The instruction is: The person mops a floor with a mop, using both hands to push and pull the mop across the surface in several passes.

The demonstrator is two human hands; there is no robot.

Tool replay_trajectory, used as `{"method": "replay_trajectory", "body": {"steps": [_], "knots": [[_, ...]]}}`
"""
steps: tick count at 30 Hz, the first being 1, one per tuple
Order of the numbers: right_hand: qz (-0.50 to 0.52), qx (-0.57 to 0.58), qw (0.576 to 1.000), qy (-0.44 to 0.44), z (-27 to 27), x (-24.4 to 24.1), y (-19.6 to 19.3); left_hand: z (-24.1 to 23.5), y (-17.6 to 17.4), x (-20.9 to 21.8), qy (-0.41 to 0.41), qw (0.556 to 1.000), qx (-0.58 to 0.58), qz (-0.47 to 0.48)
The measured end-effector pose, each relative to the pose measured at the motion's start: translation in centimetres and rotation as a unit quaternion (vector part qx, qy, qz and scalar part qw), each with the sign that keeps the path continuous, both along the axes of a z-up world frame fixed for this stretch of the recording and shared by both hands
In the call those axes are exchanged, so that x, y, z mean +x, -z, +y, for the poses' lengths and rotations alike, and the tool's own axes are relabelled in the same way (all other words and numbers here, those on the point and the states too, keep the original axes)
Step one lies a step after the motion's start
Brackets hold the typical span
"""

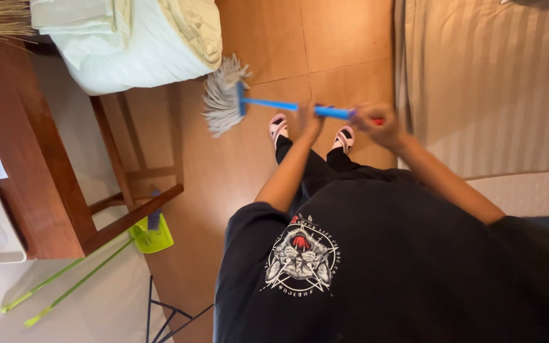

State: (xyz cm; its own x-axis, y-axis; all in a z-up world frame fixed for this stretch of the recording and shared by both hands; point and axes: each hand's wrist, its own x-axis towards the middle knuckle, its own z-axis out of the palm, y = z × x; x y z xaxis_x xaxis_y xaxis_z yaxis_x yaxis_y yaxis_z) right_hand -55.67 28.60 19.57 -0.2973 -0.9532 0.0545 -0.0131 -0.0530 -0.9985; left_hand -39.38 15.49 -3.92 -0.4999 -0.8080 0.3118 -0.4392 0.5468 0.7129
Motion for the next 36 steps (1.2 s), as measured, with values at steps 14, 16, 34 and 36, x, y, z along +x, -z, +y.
{"method": "replay_trajectory", "body": {"steps": [14, 16, 34, 36], "knots": [[0.320, -0.065, 0.941, 0.090, 4.3, 2.0, -15.7, 4.8, -13.1, -12.4, 0.305, 0.936, 0.175, 0.021], [0.331, -0.063, 0.936, 0.105, 3.6, 3.6, -15.5, 4.2, -14.9, -10.5, 0.347, 0.919, 0.180, -0.044], [-0.035, -0.059, 0.993, -0.101, -4.6, 28.7, -3.4, -4.0, -10.5, 29.2, -0.011, 0.977, 0.145, -0.158], [0.028, -0.039, 0.987, -0.153, -4.4, 31.5, -4.2, -3.9, -7.2, 32.9, -0.040, 0.981, 0.124, -0.145]]}}
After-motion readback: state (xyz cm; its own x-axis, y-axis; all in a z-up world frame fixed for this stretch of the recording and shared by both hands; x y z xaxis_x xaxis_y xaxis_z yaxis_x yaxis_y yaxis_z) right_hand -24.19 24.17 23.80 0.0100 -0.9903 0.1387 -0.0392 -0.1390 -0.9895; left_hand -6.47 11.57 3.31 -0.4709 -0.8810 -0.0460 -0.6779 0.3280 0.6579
